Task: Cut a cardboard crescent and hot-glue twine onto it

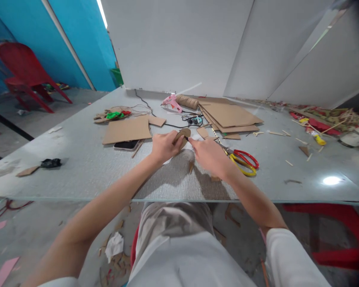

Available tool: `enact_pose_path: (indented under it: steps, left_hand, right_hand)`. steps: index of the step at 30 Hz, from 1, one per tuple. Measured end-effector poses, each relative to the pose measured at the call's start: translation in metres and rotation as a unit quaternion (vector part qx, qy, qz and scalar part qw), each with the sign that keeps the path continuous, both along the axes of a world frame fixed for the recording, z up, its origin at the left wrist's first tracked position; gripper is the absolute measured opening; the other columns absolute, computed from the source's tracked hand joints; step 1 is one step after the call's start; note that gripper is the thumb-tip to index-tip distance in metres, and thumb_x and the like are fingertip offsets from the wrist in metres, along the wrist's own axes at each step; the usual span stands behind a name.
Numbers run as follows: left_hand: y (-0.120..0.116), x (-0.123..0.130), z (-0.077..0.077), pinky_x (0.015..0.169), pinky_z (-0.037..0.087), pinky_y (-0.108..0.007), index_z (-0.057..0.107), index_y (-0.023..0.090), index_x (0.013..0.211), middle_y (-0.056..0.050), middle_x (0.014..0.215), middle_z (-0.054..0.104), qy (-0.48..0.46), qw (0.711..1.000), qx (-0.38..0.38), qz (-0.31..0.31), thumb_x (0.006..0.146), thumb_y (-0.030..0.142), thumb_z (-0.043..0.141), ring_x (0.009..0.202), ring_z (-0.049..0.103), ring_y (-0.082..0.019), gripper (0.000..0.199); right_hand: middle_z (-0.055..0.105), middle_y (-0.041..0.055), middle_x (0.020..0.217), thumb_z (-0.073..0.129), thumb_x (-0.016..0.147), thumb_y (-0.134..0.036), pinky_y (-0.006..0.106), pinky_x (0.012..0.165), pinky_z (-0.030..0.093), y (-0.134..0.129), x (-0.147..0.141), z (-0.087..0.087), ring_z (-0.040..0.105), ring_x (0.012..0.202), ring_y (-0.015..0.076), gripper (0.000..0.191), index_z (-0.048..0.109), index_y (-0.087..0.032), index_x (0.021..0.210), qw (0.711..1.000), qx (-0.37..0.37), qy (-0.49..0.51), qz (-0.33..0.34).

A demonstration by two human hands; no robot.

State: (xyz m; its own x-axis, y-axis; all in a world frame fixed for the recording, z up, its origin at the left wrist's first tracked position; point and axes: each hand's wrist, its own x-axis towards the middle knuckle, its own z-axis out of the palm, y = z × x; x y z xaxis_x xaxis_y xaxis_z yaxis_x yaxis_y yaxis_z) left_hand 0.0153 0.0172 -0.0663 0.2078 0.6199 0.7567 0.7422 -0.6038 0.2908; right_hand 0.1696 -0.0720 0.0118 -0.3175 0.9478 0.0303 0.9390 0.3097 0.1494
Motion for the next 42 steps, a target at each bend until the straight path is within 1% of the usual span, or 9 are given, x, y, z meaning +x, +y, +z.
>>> enact_pose_path:
  steps: [6,11,17,23,26,29,36,40,42]
  left_hand:
    - [0.006,-0.002,0.0,0.05,0.02,-0.027,0.035,0.021,0.056,0.003,0.044,0.035,-0.018,1.0,0.002,0.01,0.082,0.04,0.049,0.041,0.035,-0.012,0.035]
    - [0.007,-0.003,-0.001,0.05,0.021,-0.027,0.036,0.021,0.057,0.004,0.045,0.035,-0.017,1.0,0.002,0.007,0.083,0.04,0.05,0.042,0.037,-0.012,0.035]
    - [0.004,-0.003,-0.003,0.049,0.021,-0.027,0.037,0.021,0.056,0.004,0.046,0.037,-0.013,1.0,0.008,0.002,0.084,0.04,0.049,0.041,0.036,-0.011,0.035]
    - [0.002,-0.002,-0.003,0.049,0.02,-0.027,0.033,0.021,0.056,0.004,0.045,0.033,-0.01,1.0,0.018,-0.005,0.083,0.042,0.047,0.042,0.033,-0.011,0.037]
    - [0.002,-0.001,-0.002,0.048,0.02,-0.026,0.031,0.021,0.056,0.004,0.044,0.031,-0.012,1.0,0.018,0.002,0.083,0.043,0.046,0.041,0.031,-0.011,0.037]
    - [0.004,-0.002,-0.002,0.049,0.021,-0.026,0.033,0.021,0.057,0.004,0.045,0.034,-0.014,1.0,0.011,0.013,0.083,0.042,0.047,0.042,0.034,-0.011,0.036]
    - [0.008,-0.004,-0.003,0.051,0.023,-0.027,0.039,0.021,0.058,0.003,0.046,0.039,-0.014,1.0,-0.005,0.026,0.084,0.041,0.049,0.043,0.042,-0.013,0.034]
    - [0.008,-0.005,-0.003,0.05,0.023,-0.027,0.038,0.021,0.057,0.003,0.045,0.039,-0.014,1.0,-0.006,0.027,0.083,0.042,0.049,0.044,0.042,-0.013,0.035]
    - [0.006,-0.005,-0.003,0.05,0.023,-0.027,0.037,0.021,0.056,0.003,0.045,0.038,-0.014,1.0,-0.005,0.022,0.083,0.043,0.048,0.043,0.04,-0.012,0.036]
  right_hand:
    - [0.071,0.0174,0.102,0.029,0.096,-0.013,0.032,0.076,0.048,0.001,0.002,-0.004,0.068,0.093,0.0265,0.05,0.038,-0.011,0.145,1.0,-0.017,0.013,-0.005]
    - [0.071,0.0168,0.1,0.031,0.096,-0.014,0.033,0.075,0.048,-0.002,0.003,-0.004,0.068,0.092,0.0271,0.049,0.039,-0.012,0.145,1.0,-0.009,0.015,-0.011]
    - [0.071,0.0169,0.099,0.033,0.095,-0.013,0.032,0.075,0.048,-0.001,0.001,0.0,0.068,0.093,0.0273,0.048,0.043,-0.011,0.142,0.999,-0.019,0.025,-0.008]
    - [0.071,0.017,0.102,0.034,0.095,-0.013,0.032,0.077,0.047,0.005,0.001,-0.004,0.068,0.094,0.0274,0.045,0.049,-0.012,0.137,0.999,-0.024,0.045,0.005]
    - [0.071,0.0169,0.102,0.031,0.097,-0.015,0.031,0.075,0.048,0.007,0.002,-0.006,0.068,0.094,0.0268,0.044,0.048,-0.013,0.138,0.998,-0.024,0.059,0.001]
    - [0.071,0.0171,0.104,0.029,0.099,-0.018,0.031,0.075,0.048,0.005,0.004,-0.007,0.068,0.094,0.0258,0.045,0.046,-0.013,0.14,0.997,-0.026,0.067,-0.002]
    - [0.071,0.0181,0.104,0.029,0.097,-0.013,0.032,0.076,0.049,-0.007,0.004,-0.001,0.068,0.094,0.0275,0.048,0.042,-0.012,0.144,0.999,-0.032,0.039,-0.011]
    - [0.071,0.0181,0.104,0.029,0.097,-0.012,0.032,0.079,0.048,-0.01,0.002,0.003,0.068,0.096,0.0272,0.049,0.04,-0.012,0.145,0.998,-0.048,0.029,-0.019]
    - [0.07,0.0186,0.106,0.029,0.097,-0.013,0.032,0.079,0.048,-0.009,0.001,0.004,0.067,0.097,0.0272,0.048,0.041,-0.012,0.143,0.998,-0.052,0.032,-0.02]
